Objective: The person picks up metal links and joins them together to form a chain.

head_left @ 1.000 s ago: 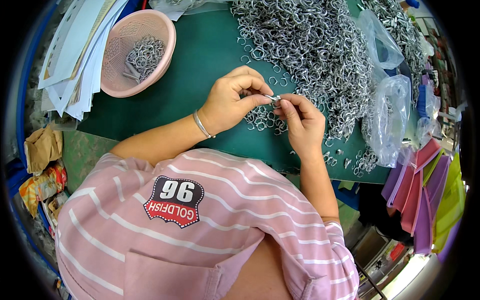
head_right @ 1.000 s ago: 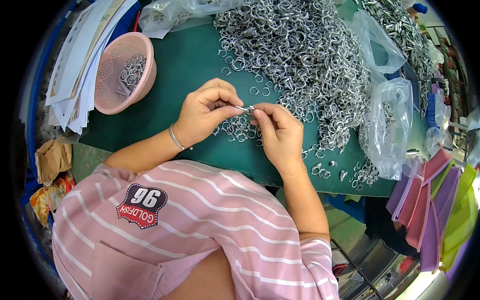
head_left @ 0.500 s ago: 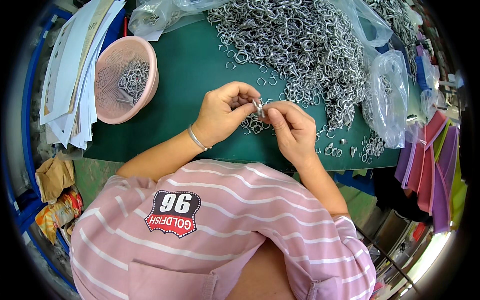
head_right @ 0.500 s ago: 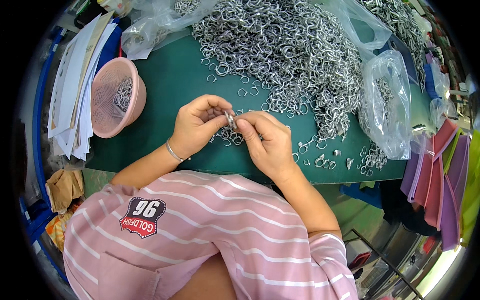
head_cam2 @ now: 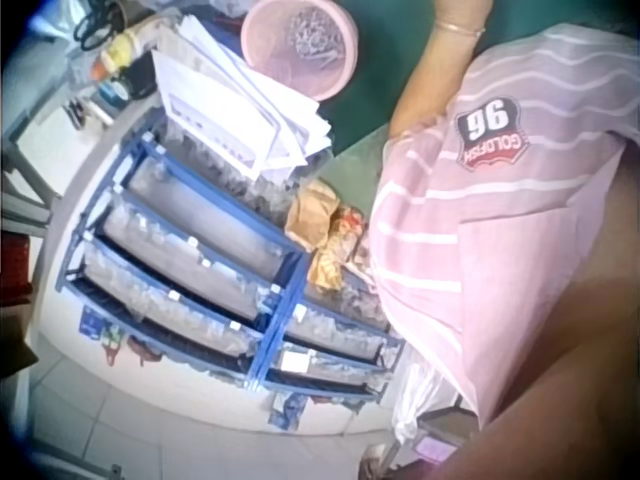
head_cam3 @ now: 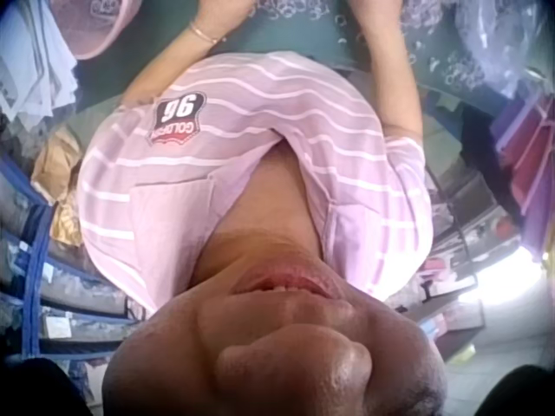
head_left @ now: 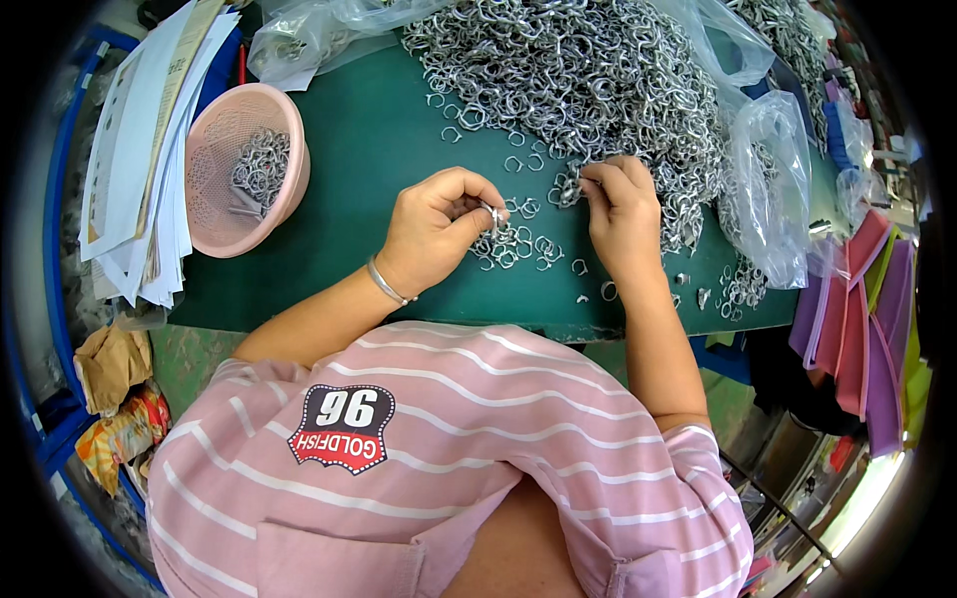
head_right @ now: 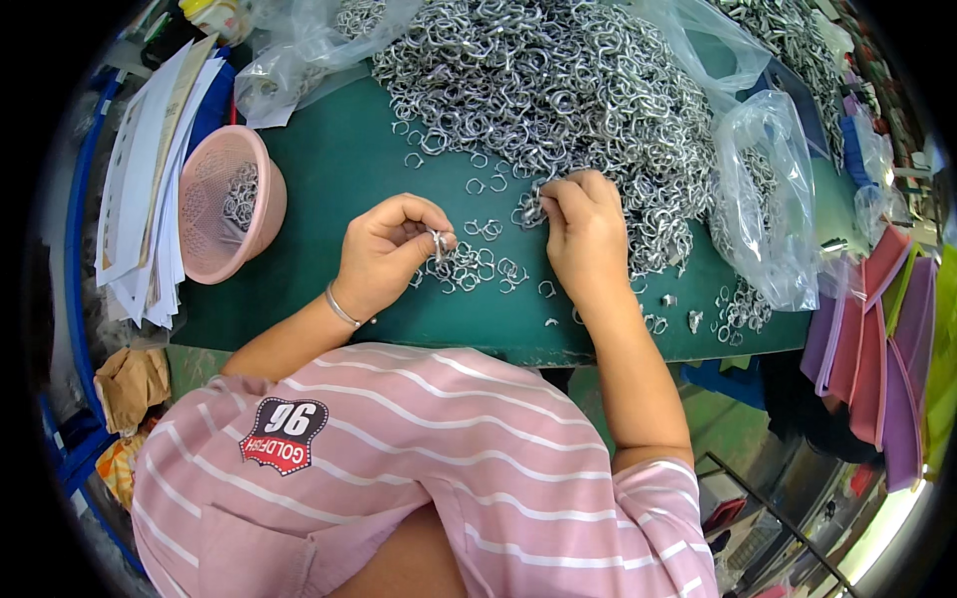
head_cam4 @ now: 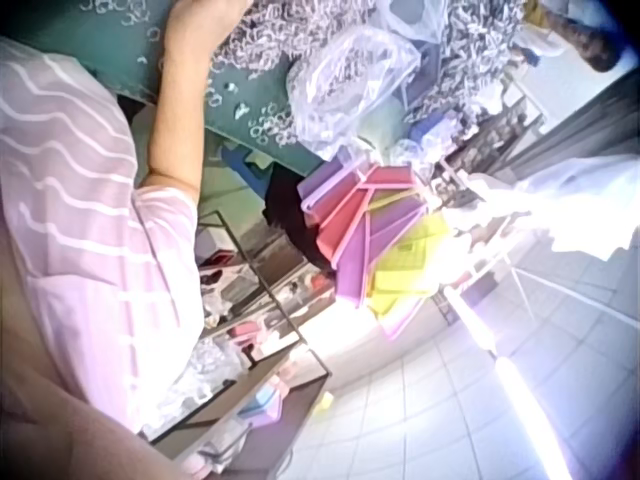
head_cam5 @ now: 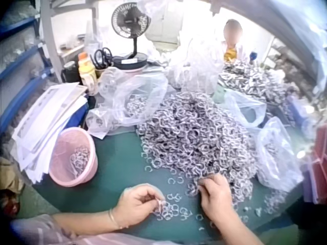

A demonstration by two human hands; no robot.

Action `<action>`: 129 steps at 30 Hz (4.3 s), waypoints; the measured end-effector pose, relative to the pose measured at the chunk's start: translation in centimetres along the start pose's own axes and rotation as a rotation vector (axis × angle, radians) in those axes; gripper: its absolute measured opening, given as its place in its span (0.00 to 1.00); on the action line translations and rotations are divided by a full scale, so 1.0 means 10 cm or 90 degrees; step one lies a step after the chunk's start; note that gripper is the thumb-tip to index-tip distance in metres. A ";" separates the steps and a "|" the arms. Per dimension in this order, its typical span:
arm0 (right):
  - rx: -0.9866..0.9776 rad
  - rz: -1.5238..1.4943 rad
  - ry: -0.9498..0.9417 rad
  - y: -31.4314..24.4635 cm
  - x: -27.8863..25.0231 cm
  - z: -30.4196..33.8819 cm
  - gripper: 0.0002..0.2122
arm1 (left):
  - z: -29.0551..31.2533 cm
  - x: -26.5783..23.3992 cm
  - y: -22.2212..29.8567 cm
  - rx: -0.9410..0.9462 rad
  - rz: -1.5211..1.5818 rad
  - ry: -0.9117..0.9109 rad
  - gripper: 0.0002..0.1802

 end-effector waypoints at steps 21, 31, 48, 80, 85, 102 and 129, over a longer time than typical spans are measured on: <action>0.382 -0.618 -0.114 -0.19 0.12 0.15 0.04 | 0.01 0.05 0.06 0.089 -0.041 0.003 0.09; 0.392 -0.636 -0.043 -0.23 0.20 0.23 0.05 | -0.01 0.01 -0.02 -0.023 0.143 0.041 0.07; 0.064 -0.089 -0.085 -0.24 0.14 0.17 0.12 | 0.00 0.01 0.13 0.120 -0.110 0.062 0.13; 0.409 -0.766 -0.082 -0.40 0.20 0.42 0.05 | 0.03 0.07 0.04 0.070 -0.052 0.011 0.08; 0.103 -0.173 0.031 -0.26 0.06 0.19 0.07 | 0.03 0.06 0.08 0.033 -0.060 0.018 0.12; 0.176 -0.100 -0.027 -0.06 0.08 0.02 0.04 | -0.02 0.03 0.01 -0.132 0.238 0.009 0.08; -0.008 -0.045 0.003 -0.22 0.01 0.01 0.11 | -0.02 -0.01 -0.07 -0.061 0.234 0.039 0.06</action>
Point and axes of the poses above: each hand's wrist, its own z-axis away from the middle knuckle, its own x-axis out of the palm, y = z × x, the point moved 3 cm from there along -z, towards the middle knuckle, and after that the axes turned 2 degrees about -z, right-handed, at the moved point
